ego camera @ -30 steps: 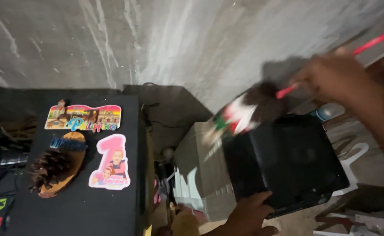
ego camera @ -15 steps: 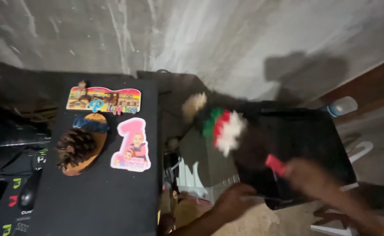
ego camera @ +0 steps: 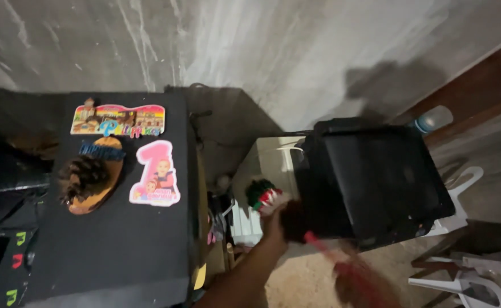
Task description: Dusting a printer, a computer tower, and desk area with a colorful duster.
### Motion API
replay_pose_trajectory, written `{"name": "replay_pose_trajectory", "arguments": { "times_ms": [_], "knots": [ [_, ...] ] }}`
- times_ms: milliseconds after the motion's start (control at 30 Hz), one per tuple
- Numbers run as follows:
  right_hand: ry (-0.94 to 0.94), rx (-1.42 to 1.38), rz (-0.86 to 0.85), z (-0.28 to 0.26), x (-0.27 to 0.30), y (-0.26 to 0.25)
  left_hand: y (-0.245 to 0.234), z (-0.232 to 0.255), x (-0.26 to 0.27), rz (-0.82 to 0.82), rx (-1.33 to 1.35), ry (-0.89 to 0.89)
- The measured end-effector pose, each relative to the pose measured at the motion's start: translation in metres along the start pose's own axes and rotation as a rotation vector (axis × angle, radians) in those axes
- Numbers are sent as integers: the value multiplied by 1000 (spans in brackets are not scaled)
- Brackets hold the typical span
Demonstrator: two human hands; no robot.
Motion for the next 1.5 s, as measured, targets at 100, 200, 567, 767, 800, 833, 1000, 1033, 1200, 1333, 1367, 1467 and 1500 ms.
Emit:
{"name": "replay_pose_trajectory", "arguments": {
  "times_ms": [100,200,567,767,800,833,1000,1033,1200,1333,1367,1467,1500],
  "knots": [
    [-75,-137,21,-118,-6,74,41,-17,6,65,36,5],
    [-313,611,36,-160,-22,120,90,-29,19,-47,137,-74],
    [-857,1263,245,-407,-180,87,53,34,-142,56,-476,423],
    [-596,1128,-4,-412,-136,257,59,120,-127,342,-1084,1021],
    [-580,1129,4,-408,-145,258,52,129,-139,380,-1195,1110],
    [-573,1208,41,-404,-153,260,49,134,-151,415,-1308,1198],
    [-485,1380,22,-399,-216,252,45,133,-169,344,-1507,879],
    [-606,1478,-116,-402,-238,249,54,134,-154,351,-1535,811],
    [-989,1816,-452,-389,-274,276,88,135,-85,392,-1400,932],
    [-942,1791,-572,-364,-344,268,90,110,-73,254,-1307,787],
    [-872,1756,-557,-356,-377,258,85,99,-77,210,-1256,800],
    [-774,1892,-493,-324,-373,292,87,61,-64,156,-1269,1085],
    [-773,1896,-496,-313,-374,301,83,51,-62,158,-1265,1085]
  ]
}}
Point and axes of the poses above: each hand's wrist, its own x-axis away from the middle knuckle, its own y-axis out of the palm, z = x × y, the point moved 3 cm from there along -x, towards the middle knuckle
